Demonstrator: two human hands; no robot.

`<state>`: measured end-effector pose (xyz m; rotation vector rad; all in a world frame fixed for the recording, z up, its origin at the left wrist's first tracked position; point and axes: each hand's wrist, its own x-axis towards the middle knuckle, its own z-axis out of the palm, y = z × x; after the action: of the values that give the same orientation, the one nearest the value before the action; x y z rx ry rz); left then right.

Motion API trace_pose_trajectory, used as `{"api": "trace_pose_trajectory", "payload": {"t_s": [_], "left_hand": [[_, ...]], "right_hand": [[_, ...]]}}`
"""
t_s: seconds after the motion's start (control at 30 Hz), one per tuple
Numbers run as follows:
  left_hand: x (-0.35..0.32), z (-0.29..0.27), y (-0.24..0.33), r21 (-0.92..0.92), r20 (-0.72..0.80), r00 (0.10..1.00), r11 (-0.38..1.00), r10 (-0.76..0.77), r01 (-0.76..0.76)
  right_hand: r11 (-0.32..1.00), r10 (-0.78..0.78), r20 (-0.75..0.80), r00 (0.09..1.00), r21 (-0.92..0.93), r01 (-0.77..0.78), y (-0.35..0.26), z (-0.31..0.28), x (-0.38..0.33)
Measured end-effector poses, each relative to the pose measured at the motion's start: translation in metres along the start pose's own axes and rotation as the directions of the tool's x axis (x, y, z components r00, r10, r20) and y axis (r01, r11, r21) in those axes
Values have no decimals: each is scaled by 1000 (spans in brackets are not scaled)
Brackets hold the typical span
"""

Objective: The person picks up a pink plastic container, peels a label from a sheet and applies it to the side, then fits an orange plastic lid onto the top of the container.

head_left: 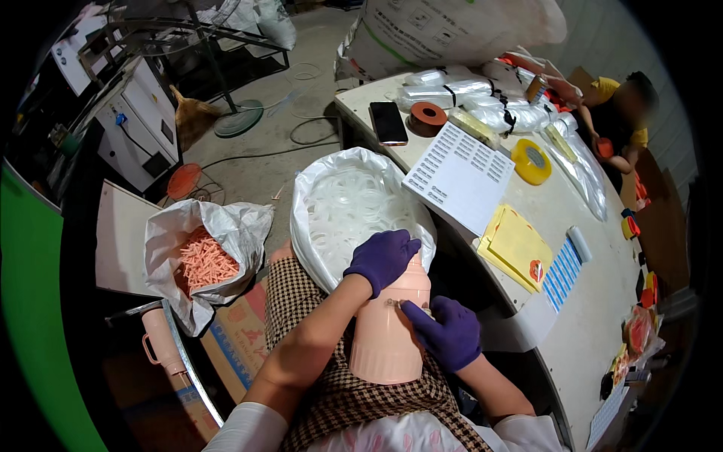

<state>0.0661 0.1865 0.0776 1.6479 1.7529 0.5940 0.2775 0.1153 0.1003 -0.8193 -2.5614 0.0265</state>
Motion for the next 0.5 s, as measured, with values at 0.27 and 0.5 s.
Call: {"api": "trace_pose_trajectory", "payload": {"t_s": [0.27,0.5], "left_hand": [[-13,-13,-8,-126,45,970,965,238,-231],[-55,-47,-29,-212,136,852,855,506,-474]], "right_hand": [[911,306,404,862,-388,-142,-6,-32,-11],[762,534,-97,840,-374,-528,112,-42,35]]}}
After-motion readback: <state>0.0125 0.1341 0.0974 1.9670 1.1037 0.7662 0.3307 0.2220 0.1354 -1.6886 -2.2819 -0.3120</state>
